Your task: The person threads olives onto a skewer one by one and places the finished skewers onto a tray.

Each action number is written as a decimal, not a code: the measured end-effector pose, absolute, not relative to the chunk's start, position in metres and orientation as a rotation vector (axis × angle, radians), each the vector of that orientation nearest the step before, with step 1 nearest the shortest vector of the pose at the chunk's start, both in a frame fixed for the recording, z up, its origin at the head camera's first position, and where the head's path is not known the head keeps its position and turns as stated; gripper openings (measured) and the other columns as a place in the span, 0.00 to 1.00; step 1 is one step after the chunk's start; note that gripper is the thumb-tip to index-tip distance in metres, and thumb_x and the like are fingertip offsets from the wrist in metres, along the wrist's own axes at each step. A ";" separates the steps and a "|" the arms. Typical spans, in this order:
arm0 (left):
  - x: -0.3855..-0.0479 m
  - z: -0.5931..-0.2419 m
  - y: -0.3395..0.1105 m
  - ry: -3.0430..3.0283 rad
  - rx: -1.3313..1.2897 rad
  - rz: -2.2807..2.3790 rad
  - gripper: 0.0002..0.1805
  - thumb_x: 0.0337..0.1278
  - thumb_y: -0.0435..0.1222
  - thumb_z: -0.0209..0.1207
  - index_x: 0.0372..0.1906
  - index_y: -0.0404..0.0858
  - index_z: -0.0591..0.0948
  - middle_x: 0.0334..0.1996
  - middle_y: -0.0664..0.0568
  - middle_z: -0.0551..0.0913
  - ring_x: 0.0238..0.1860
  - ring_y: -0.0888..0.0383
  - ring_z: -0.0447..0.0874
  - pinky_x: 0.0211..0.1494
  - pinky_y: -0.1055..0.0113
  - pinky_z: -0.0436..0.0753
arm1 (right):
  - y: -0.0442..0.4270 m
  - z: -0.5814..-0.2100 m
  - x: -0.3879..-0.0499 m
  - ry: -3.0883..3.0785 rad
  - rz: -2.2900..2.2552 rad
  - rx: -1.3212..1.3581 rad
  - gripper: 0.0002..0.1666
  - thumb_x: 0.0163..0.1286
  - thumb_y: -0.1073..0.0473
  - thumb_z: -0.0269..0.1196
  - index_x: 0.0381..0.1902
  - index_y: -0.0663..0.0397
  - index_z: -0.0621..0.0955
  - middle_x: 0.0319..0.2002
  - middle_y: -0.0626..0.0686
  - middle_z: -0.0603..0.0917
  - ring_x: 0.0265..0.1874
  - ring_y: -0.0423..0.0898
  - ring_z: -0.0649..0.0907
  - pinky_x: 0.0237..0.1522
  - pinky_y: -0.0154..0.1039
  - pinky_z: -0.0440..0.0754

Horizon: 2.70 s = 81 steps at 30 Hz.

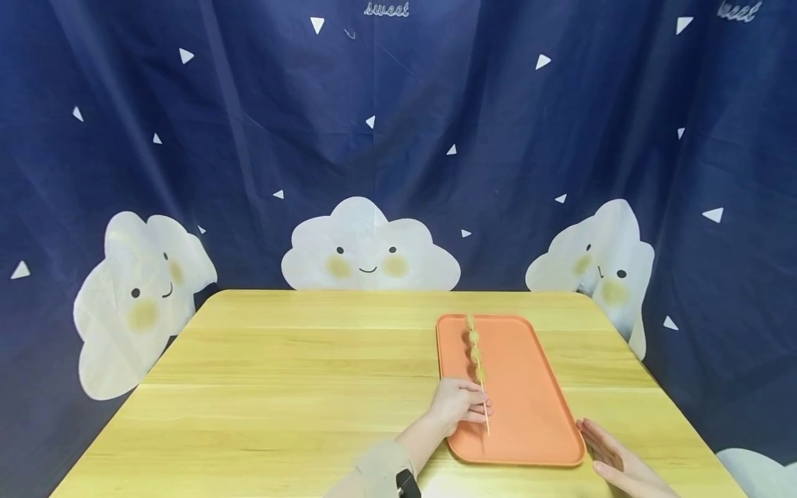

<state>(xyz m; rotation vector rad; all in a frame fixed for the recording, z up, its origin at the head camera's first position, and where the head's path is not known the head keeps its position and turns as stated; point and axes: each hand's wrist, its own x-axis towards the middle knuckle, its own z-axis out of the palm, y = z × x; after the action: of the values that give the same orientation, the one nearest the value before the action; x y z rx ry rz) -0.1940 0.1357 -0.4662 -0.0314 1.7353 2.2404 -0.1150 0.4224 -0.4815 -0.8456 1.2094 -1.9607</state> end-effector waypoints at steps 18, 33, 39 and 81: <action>-0.193 -0.471 0.146 1.784 -0.120 2.192 0.03 0.50 0.18 0.56 0.28 0.22 0.80 0.21 0.39 0.82 0.26 0.44 0.85 0.28 0.59 0.82 | 0.424 -0.480 -0.112 1.354 -1.915 -0.792 0.38 0.73 0.73 0.23 0.69 0.30 0.56 0.67 0.29 0.56 0.62 0.23 0.54 0.58 0.19 0.54; -0.193 -0.477 0.146 1.846 -0.070 2.115 0.03 0.47 0.19 0.57 0.26 0.24 0.81 0.17 0.39 0.81 0.23 0.44 0.84 0.26 0.58 0.82 | 0.426 -0.479 -0.108 1.579 -1.895 -0.622 0.34 0.75 0.69 0.26 0.63 0.23 0.60 0.62 0.26 0.62 0.59 0.20 0.58 0.54 0.18 0.58; -0.192 -0.475 0.145 1.863 -0.077 2.091 0.03 0.49 0.21 0.58 0.26 0.25 0.81 0.17 0.39 0.81 0.23 0.44 0.84 0.26 0.59 0.82 | 0.424 -0.479 -0.106 1.545 -1.923 -0.614 0.34 0.75 0.68 0.26 0.63 0.23 0.61 0.63 0.27 0.62 0.59 0.21 0.59 0.54 0.18 0.57; -0.225 -0.435 0.028 2.246 0.351 2.035 0.14 0.57 0.34 0.59 0.43 0.27 0.81 0.31 0.44 0.84 0.34 0.51 0.84 0.41 0.58 0.81 | 0.364 -0.416 -0.133 2.870 -1.542 -0.170 0.29 0.75 0.53 0.46 0.63 0.73 0.64 0.50 0.26 0.72 0.47 0.17 0.67 0.43 0.17 0.63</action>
<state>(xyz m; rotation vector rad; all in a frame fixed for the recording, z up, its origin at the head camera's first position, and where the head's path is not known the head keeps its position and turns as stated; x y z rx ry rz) -0.2253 0.0279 -0.4348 0.3510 2.2459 2.0349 -0.1329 0.3643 -0.4156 -0.1698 2.8699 -1.5419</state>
